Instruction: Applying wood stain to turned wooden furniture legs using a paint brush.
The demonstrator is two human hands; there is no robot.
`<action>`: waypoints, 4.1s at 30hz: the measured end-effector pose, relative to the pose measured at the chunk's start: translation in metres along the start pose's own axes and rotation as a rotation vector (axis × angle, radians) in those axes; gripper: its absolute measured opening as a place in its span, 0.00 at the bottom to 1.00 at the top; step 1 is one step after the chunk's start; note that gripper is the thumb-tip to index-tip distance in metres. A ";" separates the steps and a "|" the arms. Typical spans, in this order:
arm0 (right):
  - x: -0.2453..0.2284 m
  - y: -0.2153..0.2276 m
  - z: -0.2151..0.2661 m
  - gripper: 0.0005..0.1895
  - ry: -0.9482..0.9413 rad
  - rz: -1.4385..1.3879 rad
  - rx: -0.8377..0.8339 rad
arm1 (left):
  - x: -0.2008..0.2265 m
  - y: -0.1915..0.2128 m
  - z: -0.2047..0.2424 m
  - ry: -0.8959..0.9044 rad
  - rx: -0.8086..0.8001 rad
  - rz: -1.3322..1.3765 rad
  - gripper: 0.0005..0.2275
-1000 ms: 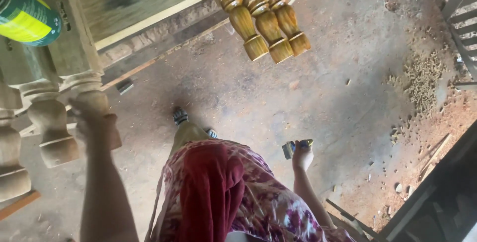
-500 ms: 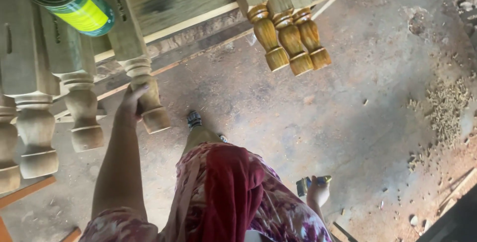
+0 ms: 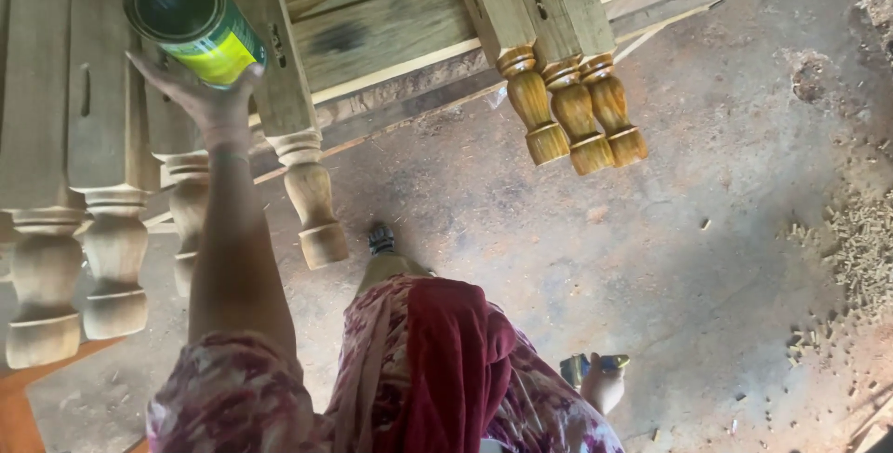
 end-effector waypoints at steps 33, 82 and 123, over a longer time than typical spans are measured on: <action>0.055 -0.005 0.122 0.22 -0.355 0.074 0.081 | 0.180 -0.429 0.051 -0.418 -0.574 0.586 0.55; -0.868 0.101 0.081 0.08 1.630 -0.477 0.127 | 0.011 -0.301 0.275 1.339 -0.686 0.945 0.20; -0.783 0.045 -0.008 0.13 0.516 -1.500 -0.386 | 0.021 -0.243 0.330 1.265 -0.576 0.396 0.28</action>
Point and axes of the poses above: each hand's wrist, its own z-axis away from the middle knuckle, its own y-axis out of the back of the hand, x = y × z, the point moved 10 cm from there along -z, towards the middle knuckle, and after that the axes turned 4 degrees about -z, right-handed, at the moved point
